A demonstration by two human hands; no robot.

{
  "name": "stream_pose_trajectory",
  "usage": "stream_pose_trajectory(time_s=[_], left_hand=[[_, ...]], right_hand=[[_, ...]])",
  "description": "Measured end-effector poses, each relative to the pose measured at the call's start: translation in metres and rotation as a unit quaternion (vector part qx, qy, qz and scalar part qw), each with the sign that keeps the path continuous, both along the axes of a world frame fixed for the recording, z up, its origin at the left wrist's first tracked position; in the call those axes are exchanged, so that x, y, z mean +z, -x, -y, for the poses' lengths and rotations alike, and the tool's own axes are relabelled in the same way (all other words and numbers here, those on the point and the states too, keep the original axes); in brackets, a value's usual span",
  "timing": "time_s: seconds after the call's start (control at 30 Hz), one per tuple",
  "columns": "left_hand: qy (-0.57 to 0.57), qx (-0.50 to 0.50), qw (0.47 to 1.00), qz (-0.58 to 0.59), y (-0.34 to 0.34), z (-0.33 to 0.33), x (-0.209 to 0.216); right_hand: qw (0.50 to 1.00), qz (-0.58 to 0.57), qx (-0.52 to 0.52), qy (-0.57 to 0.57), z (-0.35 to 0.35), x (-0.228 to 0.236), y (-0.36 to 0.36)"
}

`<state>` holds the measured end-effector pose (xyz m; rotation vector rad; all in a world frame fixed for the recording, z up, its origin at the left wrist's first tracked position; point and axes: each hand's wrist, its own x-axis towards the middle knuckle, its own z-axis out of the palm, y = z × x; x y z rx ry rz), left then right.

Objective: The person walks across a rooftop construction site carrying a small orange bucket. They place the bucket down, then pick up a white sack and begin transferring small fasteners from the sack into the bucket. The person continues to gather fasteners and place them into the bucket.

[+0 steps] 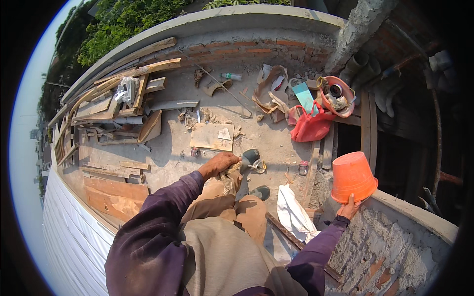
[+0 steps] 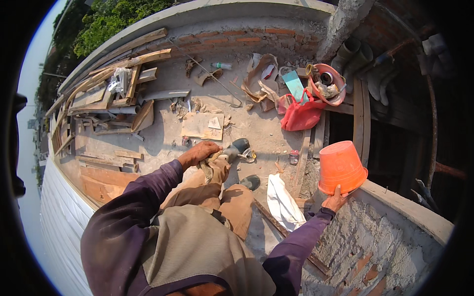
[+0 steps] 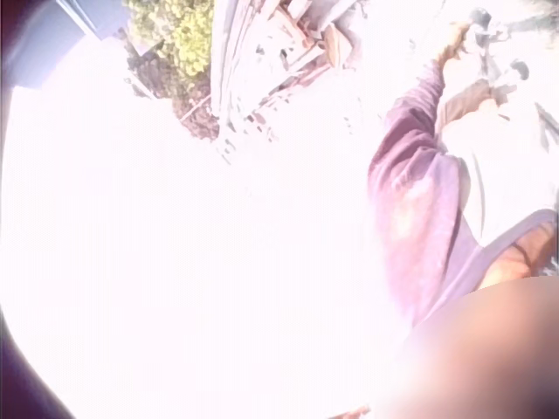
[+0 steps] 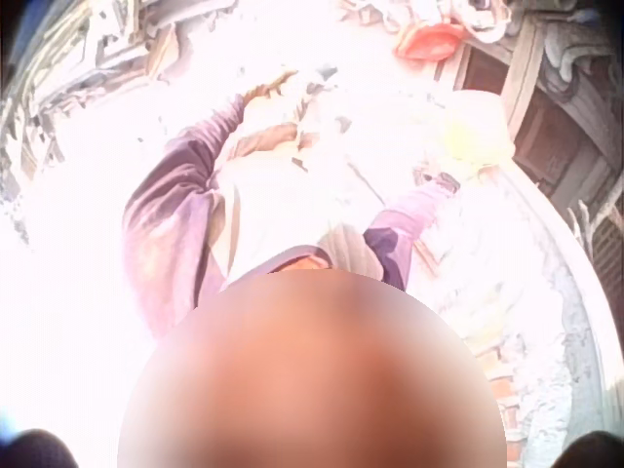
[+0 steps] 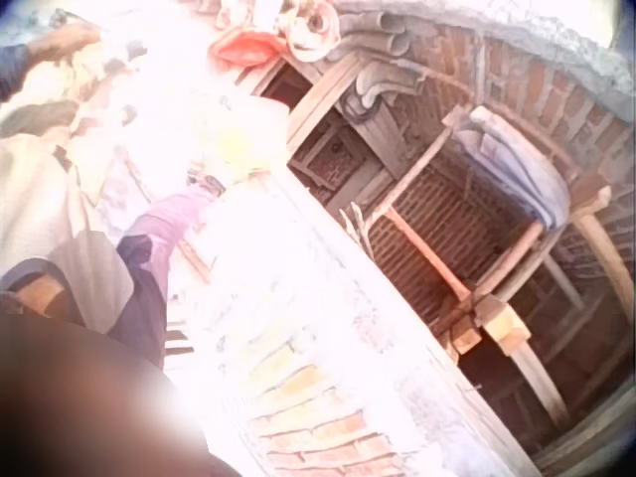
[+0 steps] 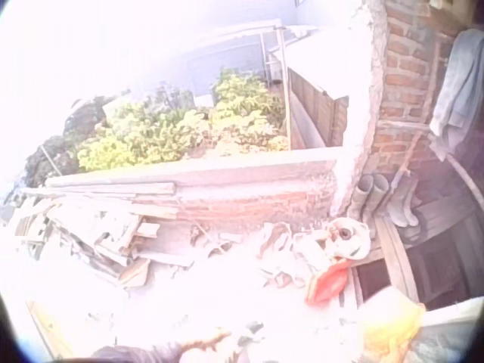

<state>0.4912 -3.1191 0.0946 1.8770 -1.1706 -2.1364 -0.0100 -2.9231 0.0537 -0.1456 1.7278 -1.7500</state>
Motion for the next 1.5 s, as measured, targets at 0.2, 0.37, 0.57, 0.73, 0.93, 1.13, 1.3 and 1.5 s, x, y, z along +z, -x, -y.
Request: stream_pose_trajectory(time_s=[0.2,0.37,0.57,0.73,0.93,1.13,1.3,1.5], left_hand=[[-0.048,0.224,0.97,0.075,-0.125,-0.06,-0.005],[-0.115,0.414,0.902,0.041,-0.18,-0.113,-0.021],[-0.165,0.428,0.888,-0.013,-0.185,-0.101,-0.026],[-0.159,0.308,0.938,-0.019,-0.172,-0.048,-0.017],[-0.129,0.11,0.985,-0.028,-0.175,0.049,-0.037],[-0.07,0.008,0.997,-0.034,-0.156,0.17,-0.044],[-0.048,-0.058,0.996,-0.042,-0.081,0.223,-0.026],[-0.097,-0.154,0.98,-0.077,0.061,0.199,-0.015]], right_hand=[[0.978,0.033,0.187,0.082,0.008,-0.001,0.026],[0.996,0.008,0.046,-0.081,0.007,0.004,0.022],[0.992,0.042,0.12,0.011,0.005,0.006,0.023],[0.994,-0.045,-0.031,-0.092,0.014,0.0,-0.011],[0.992,-0.078,0.012,-0.098,0.038,0.0,-0.106],[0.928,-0.175,0.022,-0.329,0.033,-0.007,-0.162],[0.803,-0.297,0.147,-0.495,0.062,0.027,-0.177],[0.793,-0.32,0.298,-0.425,0.156,0.046,-0.162]])
